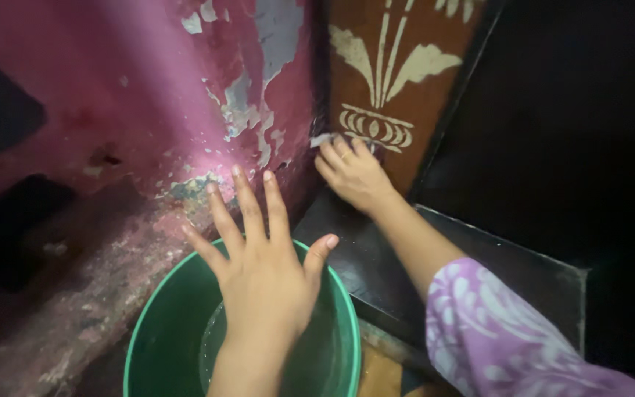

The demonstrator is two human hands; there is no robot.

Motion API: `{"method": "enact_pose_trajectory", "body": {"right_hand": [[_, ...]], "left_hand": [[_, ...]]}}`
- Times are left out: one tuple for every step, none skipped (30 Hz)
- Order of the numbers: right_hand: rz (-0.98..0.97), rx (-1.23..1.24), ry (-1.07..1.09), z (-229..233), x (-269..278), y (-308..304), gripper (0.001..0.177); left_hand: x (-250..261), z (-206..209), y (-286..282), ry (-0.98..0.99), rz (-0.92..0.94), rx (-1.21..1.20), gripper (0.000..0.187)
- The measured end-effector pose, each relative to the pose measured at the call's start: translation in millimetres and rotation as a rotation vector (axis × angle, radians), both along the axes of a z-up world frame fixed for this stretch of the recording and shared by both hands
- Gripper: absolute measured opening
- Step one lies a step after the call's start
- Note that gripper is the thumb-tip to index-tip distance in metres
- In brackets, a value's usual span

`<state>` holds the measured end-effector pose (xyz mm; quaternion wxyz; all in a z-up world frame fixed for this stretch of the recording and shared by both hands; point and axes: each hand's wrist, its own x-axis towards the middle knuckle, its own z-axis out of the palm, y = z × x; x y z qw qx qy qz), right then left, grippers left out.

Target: The person wipes a dark wooden cabinet with a floral design using a dark cloth. They repeatedly dip the cloth into a green bucket of water, wring it out, and wipe the cabinet's side and lower shelf.

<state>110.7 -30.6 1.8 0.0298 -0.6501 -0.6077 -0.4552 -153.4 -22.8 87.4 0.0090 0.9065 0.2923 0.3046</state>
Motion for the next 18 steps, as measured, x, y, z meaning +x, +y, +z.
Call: {"method": "enact_pose_trajectory", "body": {"right_hand": [[-0.024,-0.035,-0.033,-17,2,5,0.038],[-0.047,-0.071,-0.065,-35,2,8,0.037],[-0.077,-0.105,-0.053,-53,0,9,0.037],[-0.105,-0.14,-0.042,-71,-4,8,0.037],[-0.136,-0.172,-0.033,-83,-5,10,0.037],[-0.147,-0.128,-0.032,-92,-4,13,0.037],[-0.156,-0.086,-0.035,-99,-4,15,0.038],[-0.166,-0.045,-0.038,-103,-3,17,0.038],[-0.169,-0.102,-0.018,-106,-2,13,0.037],[-0.172,-0.159,0.003,-108,-4,8,0.036],[-0.18,-0.206,0.011,-103,2,4,0.034],[-0.156,-0.184,0.043,-98,5,-5,0.034],[-0.126,-0.163,0.078,-97,3,-18,0.033],[-0.096,-0.143,0.114,-95,2,-31,0.033],[-0.125,-0.189,0.16,-93,2,-46,0.031],[-0.155,-0.234,0.206,-92,2,-63,0.028],[-0.185,-0.279,0.252,-90,2,-78,0.026],[-0.207,-0.296,0.283,-90,0,-90,0.025]], "left_hand": [[-1,0,0,0.013,0.003,-0.013,0.099],[-2,0,0,0.026,0.005,-0.025,0.099],[-2,-1,0,0.038,0.01,-0.04,0.1],[-3,-1,-1,0.046,0.011,-0.034,0.1],[-2,-1,-1,0.051,0.01,-0.026,0.101],[-2,-1,1,0.055,0.009,-0.017,0.101],[-2,-2,2,0.044,0.001,-0.015,0.1],[-2,-3,2,0.032,-0.007,-0.013,0.1],[-1,-4,2,0.02,-0.023,-0.015,0.099],[-3,-5,1,0.036,-0.019,-0.023,0.099],[-2,-4,2,0.037,-0.019,-0.024,0.099],[-1,-3,3,0.038,-0.018,-0.024,0.1],[-1,-2,4,0.027,-0.021,-0.02,0.1],[-1,-2,5,0.016,-0.025,-0.017,0.1],[-2,-3,5,0.007,-0.025,-0.016,0.1],[-2,-4,4,0.029,-0.021,-0.031,0.1],[-2,-4,3,0.051,-0.017,-0.045,0.1],[-2,-3,1,0.072,-0.014,-0.059,0.1]]}}
